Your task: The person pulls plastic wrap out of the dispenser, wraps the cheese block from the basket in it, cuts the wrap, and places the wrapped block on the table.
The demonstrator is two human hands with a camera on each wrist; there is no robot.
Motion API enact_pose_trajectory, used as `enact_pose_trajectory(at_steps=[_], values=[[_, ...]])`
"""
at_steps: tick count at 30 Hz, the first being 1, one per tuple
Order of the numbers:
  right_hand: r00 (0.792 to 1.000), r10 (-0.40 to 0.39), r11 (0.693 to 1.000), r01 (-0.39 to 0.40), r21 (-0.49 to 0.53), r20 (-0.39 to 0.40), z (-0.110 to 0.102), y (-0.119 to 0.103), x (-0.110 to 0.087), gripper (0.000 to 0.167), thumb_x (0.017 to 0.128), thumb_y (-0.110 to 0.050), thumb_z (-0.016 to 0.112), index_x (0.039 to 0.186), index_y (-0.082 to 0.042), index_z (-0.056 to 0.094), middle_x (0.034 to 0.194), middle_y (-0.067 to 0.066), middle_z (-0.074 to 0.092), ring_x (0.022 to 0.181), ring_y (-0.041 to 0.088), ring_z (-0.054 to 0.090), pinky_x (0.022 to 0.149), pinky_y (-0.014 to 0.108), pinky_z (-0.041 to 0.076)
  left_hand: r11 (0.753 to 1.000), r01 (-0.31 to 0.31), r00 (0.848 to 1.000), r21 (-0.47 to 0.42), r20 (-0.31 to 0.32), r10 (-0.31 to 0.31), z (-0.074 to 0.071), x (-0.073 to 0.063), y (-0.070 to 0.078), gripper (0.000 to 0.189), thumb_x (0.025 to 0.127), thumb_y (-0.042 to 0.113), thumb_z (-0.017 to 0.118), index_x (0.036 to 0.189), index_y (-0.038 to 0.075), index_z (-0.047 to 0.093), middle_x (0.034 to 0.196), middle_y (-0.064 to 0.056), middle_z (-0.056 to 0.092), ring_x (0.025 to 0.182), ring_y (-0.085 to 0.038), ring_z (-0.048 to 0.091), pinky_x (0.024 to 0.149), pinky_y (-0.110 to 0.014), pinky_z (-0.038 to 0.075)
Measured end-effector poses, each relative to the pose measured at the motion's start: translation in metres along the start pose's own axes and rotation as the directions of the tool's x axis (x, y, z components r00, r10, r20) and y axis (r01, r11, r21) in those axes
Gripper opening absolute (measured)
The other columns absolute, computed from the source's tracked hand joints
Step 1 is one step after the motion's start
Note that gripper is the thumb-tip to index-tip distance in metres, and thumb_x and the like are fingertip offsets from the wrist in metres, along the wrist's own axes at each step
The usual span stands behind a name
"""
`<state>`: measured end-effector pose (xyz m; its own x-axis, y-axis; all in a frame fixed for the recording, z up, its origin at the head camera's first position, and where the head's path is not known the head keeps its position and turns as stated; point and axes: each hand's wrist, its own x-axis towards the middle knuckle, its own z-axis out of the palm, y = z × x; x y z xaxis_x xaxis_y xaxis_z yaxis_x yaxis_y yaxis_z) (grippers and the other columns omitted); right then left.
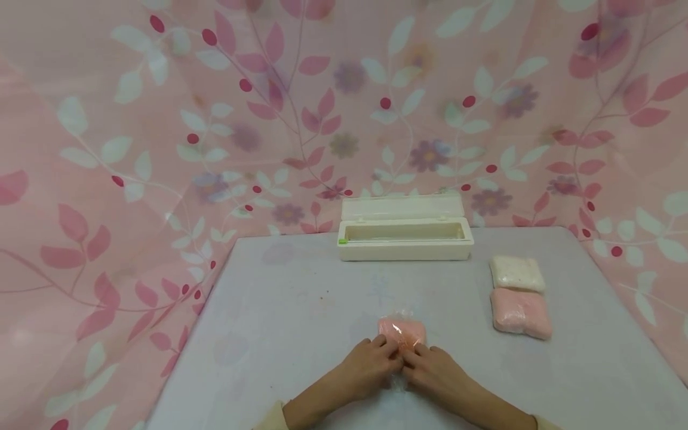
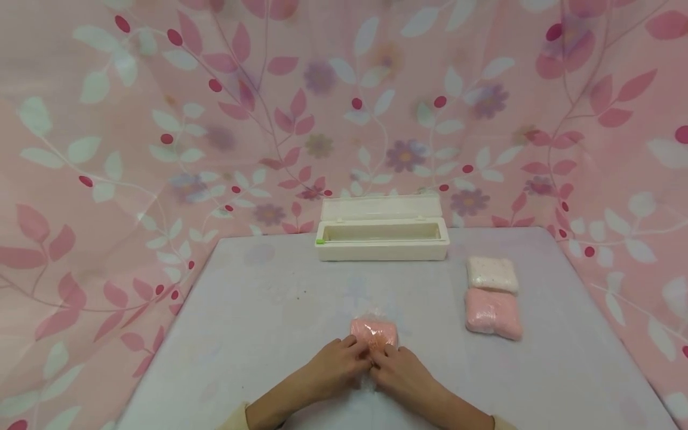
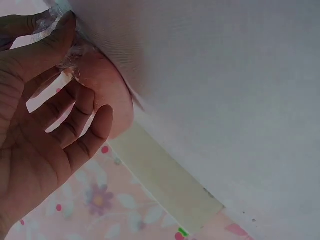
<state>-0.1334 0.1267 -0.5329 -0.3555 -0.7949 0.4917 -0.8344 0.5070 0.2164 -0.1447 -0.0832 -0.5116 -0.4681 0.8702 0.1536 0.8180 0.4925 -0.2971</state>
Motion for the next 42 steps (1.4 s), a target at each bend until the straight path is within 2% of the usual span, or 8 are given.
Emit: enact_pose_trajectory(at_steps=[10, 18, 22, 29, 34, 36, 38, 42], values=[[0.992, 0.119, 0.973, -0.109, 0.202, -0.036, -0.003, 0.002, -0.01, 0.015, 0.081, -0.021, 0.064, 0.096, -0.023, 0.064, 0.091, -0.007, 0.057, 0.071, 0.009, 0.053, 0.053, 0.02, 0.042, 0.989, 0.021, 0.998, -0.147, -0.051, -0.029, 0.004, -0.009, -0.004, 0.016, 0.084, 0.022, 0.075, 0.098, 0.029, 0.069, 0.097, 0.01, 0.061, 0.085, -0.01, 0.058, 0.064, -0.02, 0.041], [0.938, 0.348, 0.891, -0.329, 0.314, -0.005, -0.011, -0.001, -0.008, 0.017, 0.086, -0.019, 0.072, 0.095, -0.023, 0.058, 0.073, -0.017, 0.045, 0.058, 0.0, 0.038, 0.049, 0.017, 0.035, 0.947, 0.146, 0.979, -0.285, -0.093, -0.179, -0.002, -0.007, -0.002, 0.016, 0.089, 0.012, 0.069, 0.091, 0.013, 0.054, 0.065, 0.008, 0.053, 0.058, -0.006, 0.046, 0.053, -0.019, 0.037], [0.881, 0.472, 0.825, -0.457, 0.333, 0.04, -0.013, 0.0, 0.0, 0.017, 0.089, -0.016, 0.071, 0.09, -0.02, 0.054, 0.062, -0.02, 0.028, 0.052, -0.003, 0.026, 0.044, 0.018, 0.028, 0.855, 0.288, 0.947, -0.432, -0.004, -0.321, -0.002, -0.001, -0.003, 0.008, 0.094, 0.013, 0.064, 0.093, 0.01, 0.056, 0.063, 0.009, 0.047, 0.055, -0.002, 0.038, 0.049, -0.015, 0.031], [0.746, 0.629, 0.615, -0.65, 0.446, 0.219, -0.011, 0.011, 0.013, 0.018, 0.091, -0.01, 0.068, 0.078, -0.015, 0.056, 0.056, -0.019, 0.035, 0.047, -0.003, 0.03, 0.044, 0.019, 0.029, 0.58, 0.471, 0.846, -0.665, 0.153, -0.511, 0.002, 0.016, -0.014, 0.011, 0.092, 0.012, 0.062, 0.082, 0.009, 0.066, 0.057, 0.014, 0.048, 0.046, 0.004, 0.038, 0.043, -0.013, 0.035], [0.619, 0.671, 0.436, -0.774, 0.459, 0.408, -0.005, 0.019, 0.017, 0.018, 0.089, -0.015, 0.071, 0.075, -0.017, 0.06, 0.055, -0.015, 0.044, 0.049, 0.0, 0.037, 0.046, 0.021, 0.033, 0.502, 0.527, 0.808, -0.686, 0.223, -0.545, 0.007, 0.021, -0.018, 0.006, 0.082, 0.012, 0.068, 0.078, 0.011, 0.064, 0.055, 0.014, 0.047, 0.047, 0.002, 0.038, 0.044, -0.017, 0.035], [0.606, 0.663, 0.423, -0.788, 0.447, 0.44, -0.003, 0.02, 0.016, 0.019, 0.089, -0.017, 0.071, 0.074, -0.019, 0.059, 0.056, -0.015, 0.044, 0.05, 0.001, 0.037, 0.047, 0.022, 0.032, 0.51, 0.53, 0.81, -0.678, 0.226, -0.542, 0.009, 0.022, -0.018, 0.01, 0.08, 0.01, 0.069, 0.08, 0.013, 0.059, 0.055, 0.014, 0.044, 0.047, 0.0, 0.036, 0.044, -0.018, 0.032], [0.624, 0.648, 0.448, -0.775, 0.445, 0.436, -0.001, 0.021, 0.016, 0.022, 0.089, -0.017, 0.072, 0.074, -0.019, 0.056, 0.057, -0.015, 0.043, 0.05, 0.001, 0.037, 0.048, 0.022, 0.032, 0.558, 0.514, 0.828, -0.651, 0.206, -0.522, 0.009, 0.023, -0.017, 0.017, 0.08, 0.009, 0.07, 0.082, 0.014, 0.054, 0.058, 0.012, 0.042, 0.048, -0.001, 0.034, 0.044, -0.018, 0.029], [0.753, 0.589, 0.626, -0.654, 0.424, 0.293, 0.002, 0.021, 0.013, 0.021, 0.088, -0.015, 0.073, 0.08, -0.019, 0.054, 0.064, -0.015, 0.039, 0.056, 0.001, 0.035, 0.048, 0.02, 0.031, 0.72, 0.414, 0.893, -0.556, 0.096, -0.439, 0.006, 0.026, -0.015, 0.016, 0.083, 0.005, 0.07, 0.088, 0.015, 0.06, 0.075, 0.008, 0.046, 0.053, -0.002, 0.035, 0.047, -0.015, 0.03]])
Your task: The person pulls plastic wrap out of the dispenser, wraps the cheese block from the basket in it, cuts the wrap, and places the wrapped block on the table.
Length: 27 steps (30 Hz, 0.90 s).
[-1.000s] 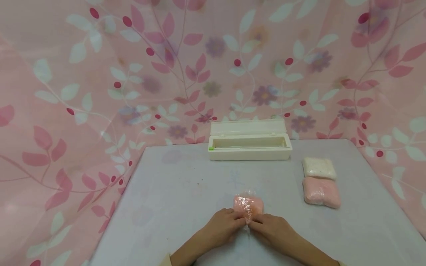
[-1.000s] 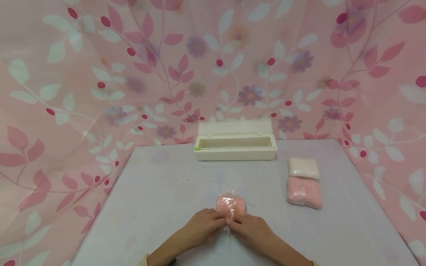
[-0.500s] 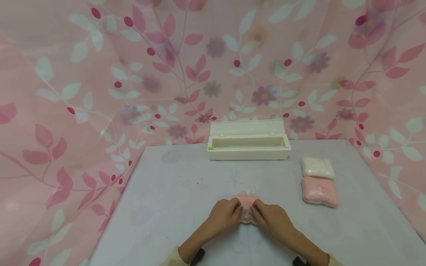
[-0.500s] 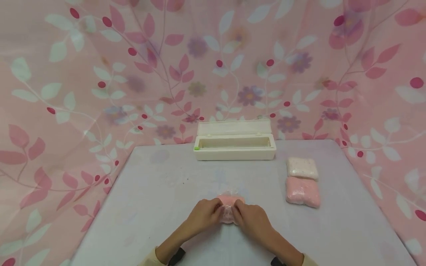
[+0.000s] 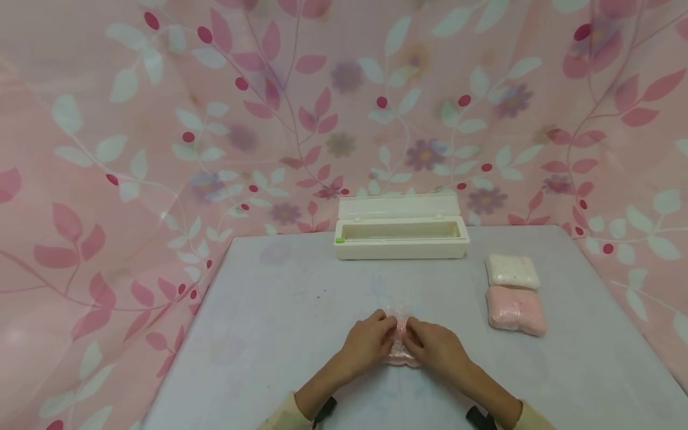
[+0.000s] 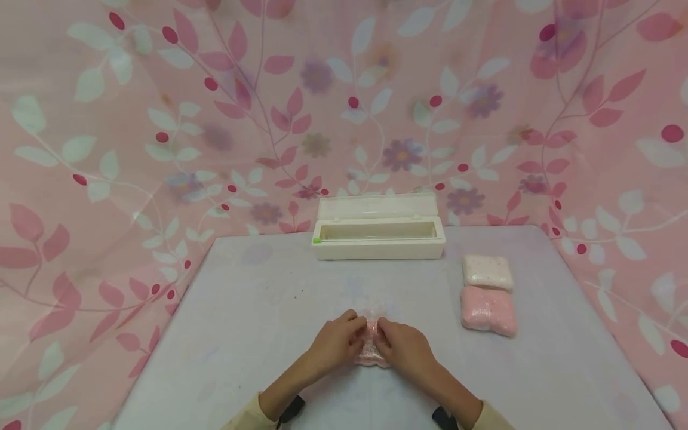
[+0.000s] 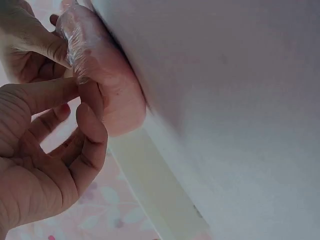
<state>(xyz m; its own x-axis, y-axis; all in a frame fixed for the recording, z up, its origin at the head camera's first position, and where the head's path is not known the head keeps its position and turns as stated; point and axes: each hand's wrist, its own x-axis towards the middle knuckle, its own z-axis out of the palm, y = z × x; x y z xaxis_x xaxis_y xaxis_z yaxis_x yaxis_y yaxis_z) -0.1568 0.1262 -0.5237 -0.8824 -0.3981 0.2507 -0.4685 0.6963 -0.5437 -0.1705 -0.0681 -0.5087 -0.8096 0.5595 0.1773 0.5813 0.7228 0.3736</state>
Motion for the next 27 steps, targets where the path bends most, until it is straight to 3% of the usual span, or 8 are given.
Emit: enact_pose_trajectory(at_steps=[2, 6, 8, 11, 13, 18, 23, 27], values=[[0.983, -0.17, 0.984, 0.165, -0.072, -0.066, 0.0, 0.004, 0.001, 0.017, 0.087, -0.015, 0.074, 0.084, -0.018, 0.058, 0.071, -0.014, 0.046, 0.062, 0.003, 0.042, 0.051, 0.019, 0.037, 0.993, -0.088, 0.996, 0.081, 0.0, 0.088, -0.002, 0.0, 0.001, 0.012, 0.084, 0.007, 0.072, 0.089, 0.016, 0.066, 0.085, 0.006, 0.051, 0.058, -0.003, 0.04, 0.05, -0.013, 0.032], [0.874, -0.475, 0.87, 0.45, -0.202, -0.099, -0.003, 0.012, 0.003, 0.016, 0.081, -0.013, 0.078, 0.095, -0.017, 0.071, 0.094, -0.009, 0.065, 0.089, 0.012, 0.057, 0.069, 0.024, 0.05, 0.946, -0.242, 0.97, 0.215, 0.047, 0.238, -0.004, -0.003, 0.0, 0.006, 0.085, 0.025, 0.077, 0.089, 0.021, 0.074, 0.099, 0.007, 0.061, 0.078, -0.006, 0.052, 0.061, -0.013, 0.036], [0.834, -0.549, 0.823, 0.526, -0.214, -0.061, -0.007, 0.015, 0.003, 0.022, 0.08, -0.014, 0.078, 0.102, -0.016, 0.074, 0.102, -0.008, 0.068, 0.097, 0.016, 0.058, 0.074, 0.03, 0.051, 0.913, -0.297, 0.955, 0.278, 0.077, 0.287, -0.005, -0.006, -0.002, 0.009, 0.086, 0.031, 0.076, 0.09, 0.023, 0.076, 0.104, 0.009, 0.064, 0.09, -0.008, 0.055, 0.065, -0.016, 0.038], [0.81, -0.586, 0.79, 0.57, -0.226, -0.004, -0.011, 0.017, 0.0, 0.032, 0.08, -0.018, 0.079, 0.111, -0.017, 0.073, 0.106, -0.009, 0.068, 0.095, 0.017, 0.055, 0.07, 0.031, 0.049, 0.885, -0.331, 0.944, 0.326, 0.112, 0.312, -0.008, -0.012, -0.002, 0.009, 0.089, 0.029, 0.072, 0.096, 0.025, 0.077, 0.11, 0.011, 0.065, 0.1, -0.01, 0.057, 0.066, -0.02, 0.041], [0.812, -0.583, 0.791, 0.574, -0.211, 0.025, -0.012, 0.019, -0.003, 0.033, 0.082, -0.021, 0.079, 0.114, -0.017, 0.073, 0.109, -0.01, 0.068, 0.091, 0.015, 0.053, 0.069, 0.03, 0.047, 0.882, -0.335, 0.942, 0.331, 0.131, 0.309, -0.01, -0.016, -0.001, 0.009, 0.091, 0.025, 0.07, 0.098, 0.026, 0.076, 0.114, 0.01, 0.066, 0.104, -0.011, 0.058, 0.066, -0.022, 0.043], [0.846, -0.528, 0.831, 0.532, -0.163, 0.069, -0.011, 0.028, -0.007, 0.035, 0.085, -0.022, 0.076, 0.119, -0.017, 0.073, 0.116, -0.009, 0.069, 0.087, 0.014, 0.051, 0.066, 0.027, 0.045, 0.918, -0.301, 0.946, 0.257, 0.199, 0.254, -0.01, -0.024, -0.001, 0.02, 0.09, 0.019, 0.069, 0.107, 0.026, 0.076, 0.124, 0.006, 0.064, 0.115, -0.016, 0.058, 0.066, -0.026, 0.049], [0.866, -0.491, 0.862, 0.498, -0.09, 0.092, -0.009, 0.032, -0.007, 0.033, 0.087, -0.019, 0.074, 0.12, -0.015, 0.073, 0.115, -0.009, 0.07, 0.082, 0.012, 0.049, 0.063, 0.023, 0.043, 0.951, -0.268, 0.938, 0.157, 0.269, 0.22, -0.01, -0.018, -0.005, 0.028, 0.087, 0.015, 0.073, 0.112, 0.027, 0.075, 0.129, 0.008, 0.062, 0.115, -0.013, 0.057, 0.064, -0.025, 0.049], [0.883, -0.457, 0.887, 0.461, -0.022, 0.106, -0.012, 0.031, -0.005, 0.033, 0.089, -0.017, 0.073, 0.122, -0.018, 0.072, 0.114, -0.01, 0.07, 0.084, 0.01, 0.049, 0.065, 0.023, 0.045, 0.963, -0.251, 0.941, 0.093, 0.258, 0.22, -0.01, -0.011, -0.006, 0.021, 0.093, 0.022, 0.069, 0.114, 0.024, 0.074, 0.129, 0.011, 0.062, 0.113, -0.013, 0.056, 0.07, -0.026, 0.05]])
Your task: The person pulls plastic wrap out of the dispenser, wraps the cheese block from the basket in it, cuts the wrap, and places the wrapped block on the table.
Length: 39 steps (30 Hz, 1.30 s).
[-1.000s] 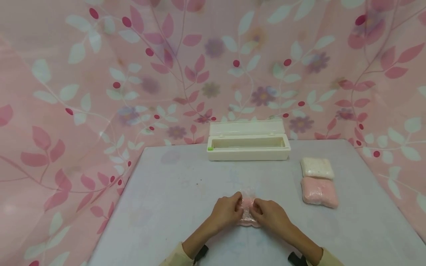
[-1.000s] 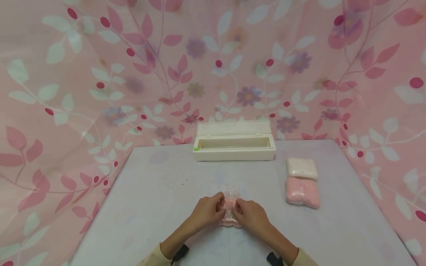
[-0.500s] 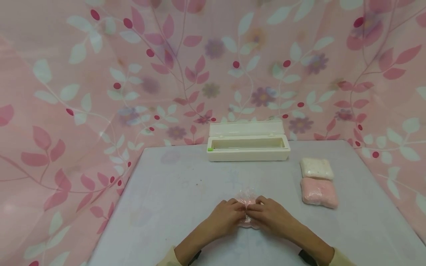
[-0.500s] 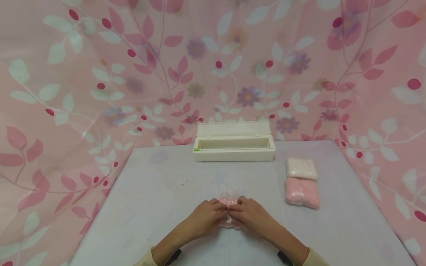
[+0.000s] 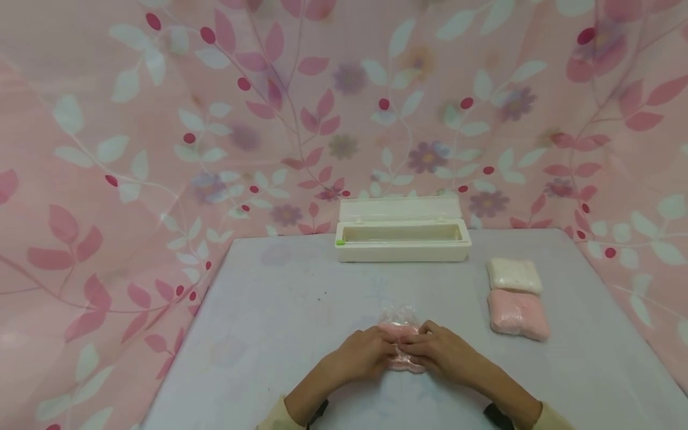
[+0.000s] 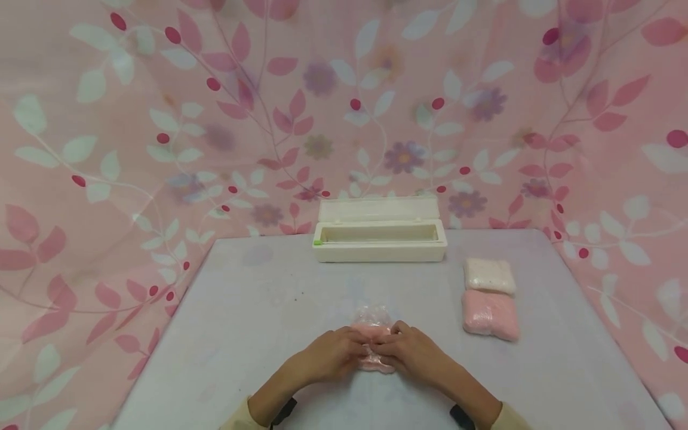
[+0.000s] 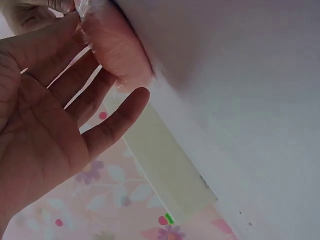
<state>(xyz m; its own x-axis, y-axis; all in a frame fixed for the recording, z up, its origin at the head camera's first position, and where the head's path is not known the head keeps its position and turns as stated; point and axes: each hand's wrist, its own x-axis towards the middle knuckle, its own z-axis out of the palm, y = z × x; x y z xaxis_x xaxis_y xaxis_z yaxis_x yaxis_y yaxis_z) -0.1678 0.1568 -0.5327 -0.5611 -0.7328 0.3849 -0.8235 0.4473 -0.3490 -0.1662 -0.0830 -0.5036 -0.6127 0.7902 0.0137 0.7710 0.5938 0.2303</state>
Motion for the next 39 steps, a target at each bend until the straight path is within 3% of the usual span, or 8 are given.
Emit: enact_pose_trajectory(at_steps=[4, 9, 14, 18, 23, 30, 34, 39], values=[[0.995, 0.087, 0.988, -0.093, 0.121, 0.052, -0.01, 0.0, -0.001, 0.034, 0.091, -0.018, 0.072, 0.124, -0.021, 0.069, 0.116, -0.012, 0.068, 0.093, 0.008, 0.054, 0.072, 0.028, 0.05, 0.995, 0.015, 0.999, 0.098, -0.049, -0.01, 0.001, 0.004, 0.006, 0.014, 0.094, 0.027, 0.069, 0.104, 0.019, 0.074, 0.121, 0.009, 0.064, 0.105, -0.011, 0.056, 0.069, -0.023, 0.047], [0.969, 0.244, 0.925, -0.247, 0.289, 0.046, -0.028, 0.007, -0.006, 0.037, 0.092, -0.022, 0.072, 0.128, -0.017, 0.065, 0.12, -0.005, 0.067, 0.099, 0.013, 0.061, 0.075, 0.03, 0.052, 0.968, 0.07, 0.985, 0.241, -0.168, -0.029, 0.003, 0.01, 0.023, 0.01, 0.088, 0.025, 0.075, 0.091, 0.019, 0.067, 0.092, 0.005, 0.058, 0.078, -0.009, 0.052, 0.055, -0.018, 0.038], [0.934, 0.356, 0.88, -0.342, 0.33, 0.02, -0.044, 0.017, -0.009, 0.054, 0.091, -0.031, 0.073, 0.139, -0.018, 0.054, 0.119, 0.003, 0.065, 0.093, 0.018, 0.062, 0.063, 0.024, 0.048, 0.964, 0.111, 0.976, 0.241, -0.208, -0.06, 0.007, 0.018, 0.041, 0.03, 0.087, 0.03, 0.075, 0.112, 0.023, 0.061, 0.08, 0.003, 0.056, 0.059, -0.01, 0.048, 0.042, -0.02, 0.032], [0.928, 0.372, 0.879, -0.355, 0.317, 0.008, -0.05, 0.02, -0.01, 0.058, 0.089, -0.036, 0.074, 0.141, -0.02, 0.052, 0.118, 0.004, 0.065, 0.093, 0.018, 0.062, 0.064, 0.025, 0.049, 0.923, 0.148, 0.977, 0.356, -0.197, -0.08, 0.015, 0.024, 0.051, 0.045, 0.088, 0.049, 0.069, 0.127, 0.029, 0.057, 0.081, 0.001, 0.058, 0.057, -0.014, 0.048, 0.041, -0.023, 0.031], [0.926, 0.376, 0.877, -0.361, 0.318, 0.013, -0.054, 0.021, -0.012, 0.058, 0.089, -0.038, 0.073, 0.14, -0.018, 0.053, 0.118, 0.005, 0.066, 0.093, 0.019, 0.063, 0.065, 0.027, 0.05, 0.861, 0.155, 0.973, 0.485, -0.224, -0.049, 0.018, 0.026, 0.054, 0.044, 0.081, 0.064, 0.068, 0.105, 0.027, 0.063, 0.078, 0.002, 0.053, 0.056, -0.013, 0.043, 0.043, -0.024, 0.032], [0.924, 0.382, 0.875, -0.36, 0.324, -0.004, -0.055, 0.023, -0.015, 0.057, 0.089, -0.034, 0.074, 0.14, -0.017, 0.054, 0.115, 0.005, 0.066, 0.09, 0.015, 0.064, 0.064, 0.026, 0.05, 0.849, 0.103, 0.962, 0.518, -0.268, 0.048, 0.014, 0.019, 0.051, 0.041, 0.081, 0.066, 0.066, 0.1, 0.029, 0.064, 0.08, 0.005, 0.051, 0.061, -0.013, 0.042, 0.048, -0.023, 0.03], [0.92, 0.391, 0.871, -0.374, 0.319, 0.013, -0.054, 0.025, -0.016, 0.057, 0.089, -0.037, 0.073, 0.139, -0.019, 0.053, 0.114, 0.004, 0.067, 0.089, 0.009, 0.062, 0.065, 0.026, 0.05, 0.854, 0.092, 0.973, 0.513, -0.229, 0.032, 0.012, 0.015, 0.049, 0.036, 0.081, 0.06, 0.07, 0.1, 0.03, 0.063, 0.083, 0.003, 0.051, 0.065, -0.015, 0.045, 0.051, -0.025, 0.029], [0.919, 0.393, 0.868, -0.381, 0.318, 0.027, -0.053, 0.026, -0.015, 0.055, 0.09, -0.038, 0.072, 0.139, -0.019, 0.054, 0.112, 0.003, 0.067, 0.089, 0.006, 0.062, 0.065, 0.026, 0.05, 0.831, 0.08, 0.986, 0.55, -0.168, 0.016, 0.007, 0.011, 0.042, 0.018, 0.08, 0.028, 0.08, 0.092, 0.029, 0.068, 0.083, 0.001, 0.052, 0.065, -0.017, 0.047, 0.052, -0.027, 0.034]])
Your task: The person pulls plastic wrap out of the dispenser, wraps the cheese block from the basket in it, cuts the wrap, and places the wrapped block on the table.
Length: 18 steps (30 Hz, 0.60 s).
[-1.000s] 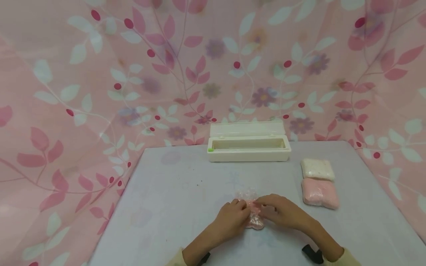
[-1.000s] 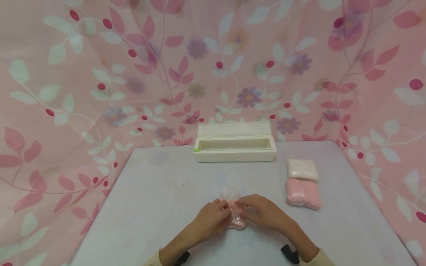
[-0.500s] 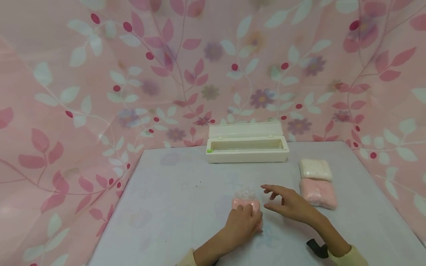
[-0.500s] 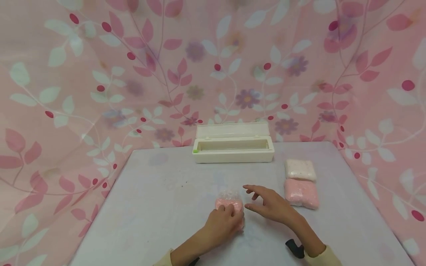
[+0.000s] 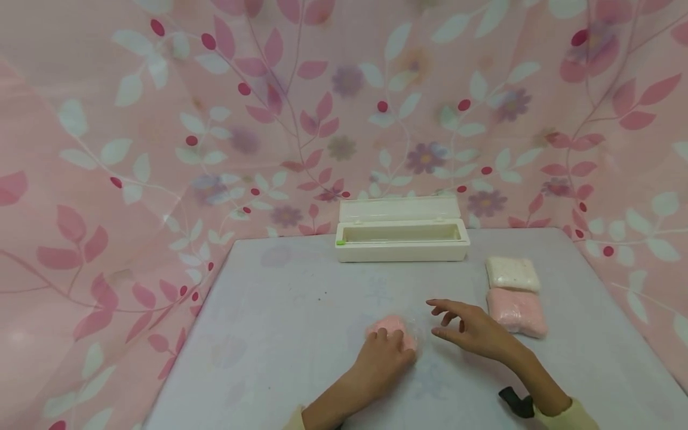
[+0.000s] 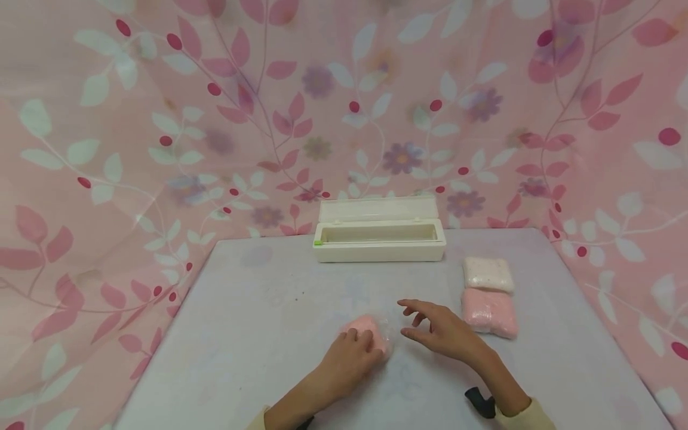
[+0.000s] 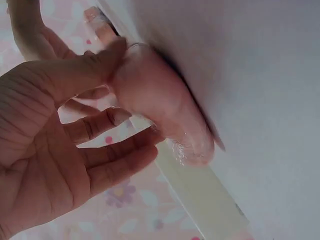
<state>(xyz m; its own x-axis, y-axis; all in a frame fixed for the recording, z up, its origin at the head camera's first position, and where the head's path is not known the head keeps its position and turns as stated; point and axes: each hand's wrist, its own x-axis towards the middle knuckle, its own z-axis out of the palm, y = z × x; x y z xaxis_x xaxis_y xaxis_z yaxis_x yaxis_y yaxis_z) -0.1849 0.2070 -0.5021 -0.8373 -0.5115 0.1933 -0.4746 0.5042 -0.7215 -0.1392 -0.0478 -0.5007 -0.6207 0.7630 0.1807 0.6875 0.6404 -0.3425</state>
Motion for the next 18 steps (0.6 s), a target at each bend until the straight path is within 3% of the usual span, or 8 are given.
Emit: enact_pose_trajectory(at_steps=[4, 6, 9, 11, 14, 18], values=[[1.0, -0.003, 1.0, 0.003, 0.006, 0.007, 0.0, 0.0, 0.0, 0.053, 0.091, -0.036, 0.072, 0.138, -0.019, 0.054, 0.111, 0.003, 0.067, 0.088, 0.006, 0.062, 0.065, 0.026, 0.051, 0.994, 0.052, 0.998, -0.093, 0.044, -0.048, -0.004, -0.006, -0.015, 0.018, 0.078, 0.013, 0.081, 0.088, 0.017, 0.068, 0.095, -0.001, 0.056, 0.079, -0.016, 0.055, 0.063, -0.024, 0.046], [1.0, -0.005, 1.0, 0.005, 0.015, 0.014, 0.001, 0.0, -0.001, 0.052, 0.091, -0.035, 0.071, 0.138, -0.019, 0.055, 0.111, 0.003, 0.067, 0.088, 0.006, 0.062, 0.065, 0.026, 0.05, 0.984, 0.117, 0.992, -0.135, 0.061, -0.109, -0.005, -0.009, -0.02, 0.023, 0.077, 0.013, 0.082, 0.091, 0.012, 0.064, 0.101, -0.003, 0.056, 0.088, -0.018, 0.057, 0.067, -0.027, 0.048], [1.0, -0.006, 1.0, 0.006, 0.026, 0.021, 0.002, 0.001, -0.001, 0.05, 0.092, -0.034, 0.071, 0.137, -0.02, 0.055, 0.109, 0.003, 0.067, 0.087, 0.006, 0.062, 0.065, 0.026, 0.05, 0.966, 0.214, 0.977, -0.142, 0.029, -0.212, -0.005, -0.012, -0.019, 0.036, 0.074, 0.026, 0.085, 0.091, 0.011, 0.057, 0.096, -0.005, 0.055, 0.085, -0.022, 0.057, 0.061, -0.029, 0.047], [1.0, -0.008, 1.0, 0.008, 0.024, 0.025, 0.003, 0.002, 0.0, 0.048, 0.092, -0.033, 0.071, 0.136, -0.021, 0.056, 0.109, 0.002, 0.067, 0.087, 0.006, 0.062, 0.065, 0.025, 0.05, 0.964, 0.245, 0.969, -0.104, -0.004, -0.247, -0.004, -0.01, -0.015, 0.048, 0.072, 0.045, 0.085, 0.091, 0.012, 0.056, 0.085, -0.004, 0.053, 0.075, -0.02, 0.053, 0.055, -0.028, 0.042], [0.999, -0.015, 1.0, 0.014, 0.02, 0.038, 0.005, 0.001, 0.0, 0.048, 0.092, -0.031, 0.072, 0.136, -0.021, 0.056, 0.109, 0.002, 0.067, 0.087, 0.006, 0.063, 0.065, 0.025, 0.05, 0.965, 0.261, 0.965, -0.031, -0.003, -0.261, -0.001, -0.005, -0.007, 0.064, 0.066, 0.069, 0.076, 0.093, 0.013, 0.059, 0.077, -0.002, 0.051, 0.069, -0.017, 0.048, 0.054, -0.027, 0.038], [0.998, -0.027, 0.999, 0.026, 0.019, 0.052, 0.006, 0.001, 0.001, 0.047, 0.092, -0.03, 0.072, 0.136, -0.019, 0.056, 0.108, 0.002, 0.068, 0.087, 0.006, 0.063, 0.064, 0.025, 0.05, 0.969, 0.232, 0.972, 0.081, 0.014, -0.234, 0.003, 0.0, -0.001, 0.063, 0.069, 0.07, 0.073, 0.095, 0.014, 0.065, 0.08, -0.001, 0.054, 0.073, -0.016, 0.048, 0.057, -0.027, 0.039]])
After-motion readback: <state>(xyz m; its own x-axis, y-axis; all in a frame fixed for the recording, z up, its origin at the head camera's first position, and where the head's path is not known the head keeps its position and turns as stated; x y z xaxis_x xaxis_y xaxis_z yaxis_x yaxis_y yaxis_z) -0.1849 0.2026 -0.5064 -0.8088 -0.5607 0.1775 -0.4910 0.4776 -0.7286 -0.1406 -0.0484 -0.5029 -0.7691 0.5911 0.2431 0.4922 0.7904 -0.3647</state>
